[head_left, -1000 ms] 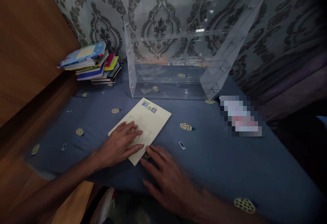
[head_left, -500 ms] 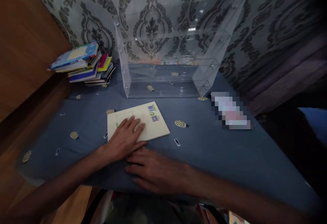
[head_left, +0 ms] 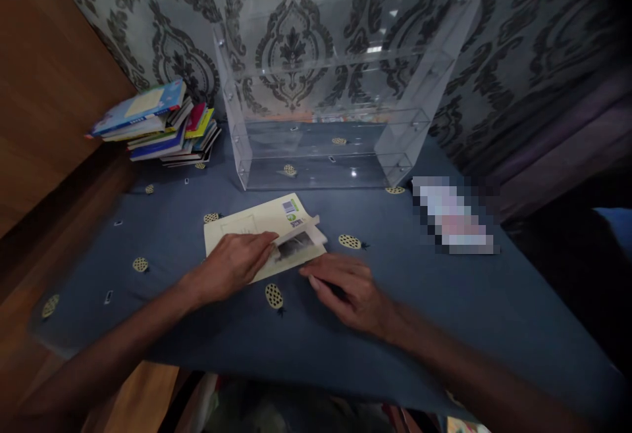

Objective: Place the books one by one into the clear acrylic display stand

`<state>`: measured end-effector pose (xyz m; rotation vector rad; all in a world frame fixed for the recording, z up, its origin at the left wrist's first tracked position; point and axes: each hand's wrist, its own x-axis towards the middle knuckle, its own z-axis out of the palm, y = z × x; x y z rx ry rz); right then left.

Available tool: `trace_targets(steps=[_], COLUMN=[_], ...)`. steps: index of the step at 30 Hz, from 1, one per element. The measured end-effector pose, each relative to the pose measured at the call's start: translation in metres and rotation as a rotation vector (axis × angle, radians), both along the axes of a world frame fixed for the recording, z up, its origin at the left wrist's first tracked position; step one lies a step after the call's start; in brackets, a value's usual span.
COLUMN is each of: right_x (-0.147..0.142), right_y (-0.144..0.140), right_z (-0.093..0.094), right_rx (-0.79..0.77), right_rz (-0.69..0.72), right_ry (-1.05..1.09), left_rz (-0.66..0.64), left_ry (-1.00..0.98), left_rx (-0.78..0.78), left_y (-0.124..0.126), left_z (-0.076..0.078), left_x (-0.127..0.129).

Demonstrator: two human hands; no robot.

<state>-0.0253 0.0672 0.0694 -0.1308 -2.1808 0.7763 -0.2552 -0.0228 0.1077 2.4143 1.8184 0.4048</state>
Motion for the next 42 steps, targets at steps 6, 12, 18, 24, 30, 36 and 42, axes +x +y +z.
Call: trace_targets(steps=[6,12,18,24,30,36,42], right_x=[0.000,0.001,0.005,0.000,-0.007,-0.011,-0.035], right_y=[0.000,-0.002,-0.004,-0.003,-0.003,0.006,0.035], right_z=[-0.003,0.000,-0.003,-0.006,-0.015,-0.016,-0.023], right_rx=[0.025,0.090,0.182,0.201,0.207,0.211,0.190], right_rz=[0.002,0.018,-0.019,-0.063,-0.177,-0.233,-0.231], right_ry=[0.028,0.027,0.050,-0.084,-0.254,-0.298,-0.382], left_rz=[0.022,0.044,0.008,-0.046,0.190,0.302,0.381], left_ry=[-0.180,-0.185,-0.005,0.188,0.188,0.231,0.223], left_rx=[-0.065,-0.091,-0.021,0.069,0.060,-0.101,-0.090], left_y=[0.010,0.010,-0.003,-0.014,-0.010,-0.025,-0.043], left_z=[0.014,0.015,-0.001,-0.016,-0.019,-0.011,-0.018], left_x=[-0.008,-0.008,0.007,0.018,-0.037,-0.054,-0.034])
